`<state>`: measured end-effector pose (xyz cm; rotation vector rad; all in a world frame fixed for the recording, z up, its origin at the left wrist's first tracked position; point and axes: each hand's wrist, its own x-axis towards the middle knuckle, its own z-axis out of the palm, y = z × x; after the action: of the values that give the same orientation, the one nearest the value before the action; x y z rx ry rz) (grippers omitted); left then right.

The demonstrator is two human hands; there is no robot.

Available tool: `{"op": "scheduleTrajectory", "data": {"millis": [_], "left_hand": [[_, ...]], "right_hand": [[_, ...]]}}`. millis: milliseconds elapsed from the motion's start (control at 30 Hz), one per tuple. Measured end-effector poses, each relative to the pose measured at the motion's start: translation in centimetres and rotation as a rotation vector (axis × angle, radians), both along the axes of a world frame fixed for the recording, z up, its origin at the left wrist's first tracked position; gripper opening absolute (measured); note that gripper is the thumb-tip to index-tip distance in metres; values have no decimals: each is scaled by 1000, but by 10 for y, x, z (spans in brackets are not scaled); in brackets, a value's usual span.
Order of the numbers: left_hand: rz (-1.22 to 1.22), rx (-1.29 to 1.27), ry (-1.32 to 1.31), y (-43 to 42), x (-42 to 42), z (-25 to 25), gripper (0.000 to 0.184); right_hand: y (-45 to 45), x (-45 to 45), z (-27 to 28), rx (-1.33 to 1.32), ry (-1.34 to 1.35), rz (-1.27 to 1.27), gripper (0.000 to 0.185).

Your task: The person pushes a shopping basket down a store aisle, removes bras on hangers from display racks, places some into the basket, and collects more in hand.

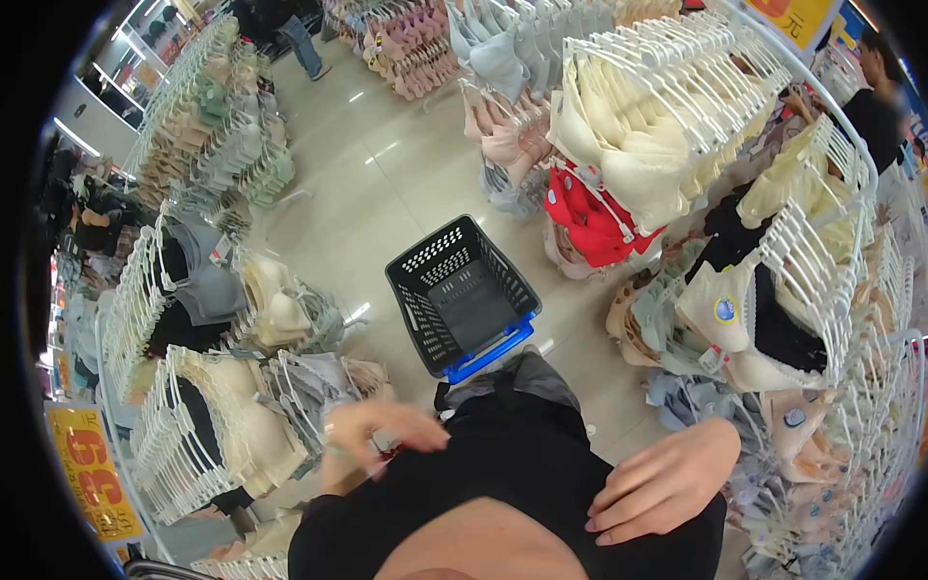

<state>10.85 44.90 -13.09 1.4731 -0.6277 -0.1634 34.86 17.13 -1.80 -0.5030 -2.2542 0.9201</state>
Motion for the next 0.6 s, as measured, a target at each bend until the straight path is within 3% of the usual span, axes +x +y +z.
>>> {"op": "scheduleTrajectory", "data": {"millis": [33,100,133,300,367,433,500,567,600], "left_hand": [[-139,34,-207,2,-3,21,42],[-168,103,-412,5,-13,51,34],[-126,128,-431,2,-15,63,24],[-56,267,-529,2,-9,85,21],[-38,188,-544,9,-13,87,19],[74,47,-589,12,-18,93,20],[256,-85,-741,8,-26,98,26],[178,-41,-821,2,-23,113,27],[304,-132,-903,-5,-25,120,17]], "right_hand": [[0,2,6,47,-43,-17,25],[5,8,19,104,-103,16,25],[8,12,25,164,-164,36,27],[10,32,48,337,-177,83,26],[10,36,50,395,-163,69,25],[5,37,51,515,195,-200,22],[6,45,61,445,244,-125,21],[3,49,60,537,292,-28,22],[3,50,60,539,298,-19,22]]}}
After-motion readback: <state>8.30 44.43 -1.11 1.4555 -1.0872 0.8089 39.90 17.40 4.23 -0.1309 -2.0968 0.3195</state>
